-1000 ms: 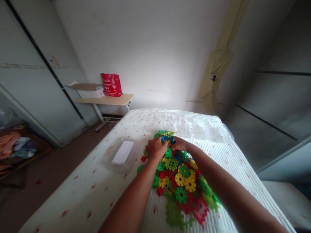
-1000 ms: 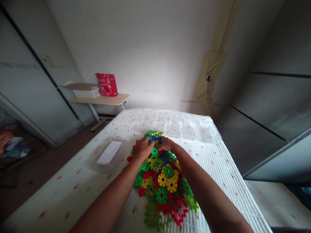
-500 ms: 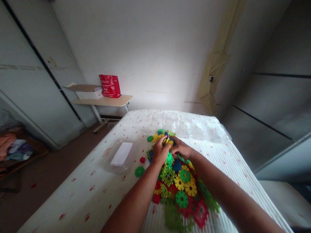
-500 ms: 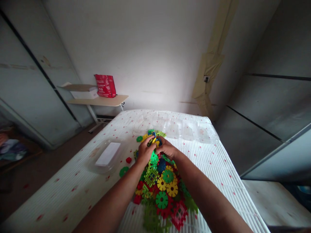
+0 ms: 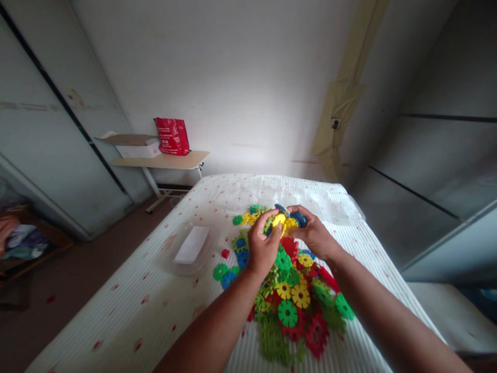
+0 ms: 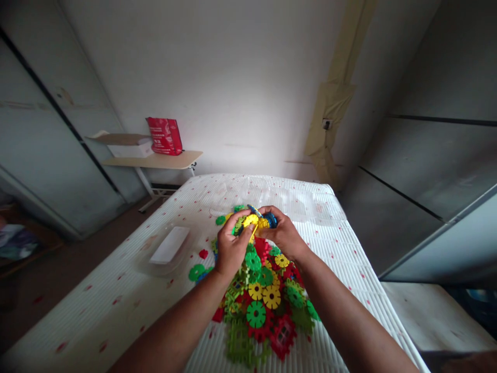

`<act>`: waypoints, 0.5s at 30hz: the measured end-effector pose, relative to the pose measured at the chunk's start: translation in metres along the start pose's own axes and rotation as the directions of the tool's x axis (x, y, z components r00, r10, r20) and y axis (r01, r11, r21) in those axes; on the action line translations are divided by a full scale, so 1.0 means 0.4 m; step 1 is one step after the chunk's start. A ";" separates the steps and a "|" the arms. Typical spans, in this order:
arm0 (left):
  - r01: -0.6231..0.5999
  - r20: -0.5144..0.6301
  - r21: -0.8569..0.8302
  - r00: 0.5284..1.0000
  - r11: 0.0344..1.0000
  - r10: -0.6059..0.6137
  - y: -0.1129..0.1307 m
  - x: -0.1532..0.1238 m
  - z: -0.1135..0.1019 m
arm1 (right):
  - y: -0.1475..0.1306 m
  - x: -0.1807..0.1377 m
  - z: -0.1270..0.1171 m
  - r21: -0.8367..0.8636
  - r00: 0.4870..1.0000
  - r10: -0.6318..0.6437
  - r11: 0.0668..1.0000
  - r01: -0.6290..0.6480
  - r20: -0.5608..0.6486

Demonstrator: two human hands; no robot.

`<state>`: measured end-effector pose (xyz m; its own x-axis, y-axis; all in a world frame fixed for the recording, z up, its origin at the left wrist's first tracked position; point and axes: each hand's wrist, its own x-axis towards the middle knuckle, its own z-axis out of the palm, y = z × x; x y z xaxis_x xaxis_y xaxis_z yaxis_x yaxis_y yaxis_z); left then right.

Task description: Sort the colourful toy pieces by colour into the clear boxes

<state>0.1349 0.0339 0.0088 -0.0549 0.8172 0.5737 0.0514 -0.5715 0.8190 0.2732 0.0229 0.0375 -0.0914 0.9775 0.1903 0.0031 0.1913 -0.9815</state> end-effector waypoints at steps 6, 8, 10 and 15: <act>0.027 0.071 -0.011 0.997 1.000 -0.027 0.006 -0.035 0.020 | 0.006 -0.042 -0.022 0.013 0.990 0.055 0.998 -0.054 -0.131; 0.031 0.103 0.010 0.994 0.999 -0.032 0.012 -0.040 0.013 | 0.006 -0.054 -0.035 -0.003 0.983 0.073 0.997 -0.075 -0.170; 0.027 0.135 0.030 0.990 0.999 -0.031 0.020 -0.047 0.001 | 0.007 -0.065 -0.050 -0.010 0.980 0.095 0.995 -0.098 -0.175; -0.029 0.286 0.107 0.958 0.994 -0.003 0.029 -0.075 -0.033 | 0.009 -0.095 -0.081 -0.035 0.977 0.138 0.989 -0.145 -0.161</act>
<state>0.1238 0.0019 0.0011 0.2320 0.8060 0.5445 0.1592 -0.5837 0.7962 0.3090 -0.0106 0.0276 0.0719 0.9959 0.0540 0.0516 0.0504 -0.9974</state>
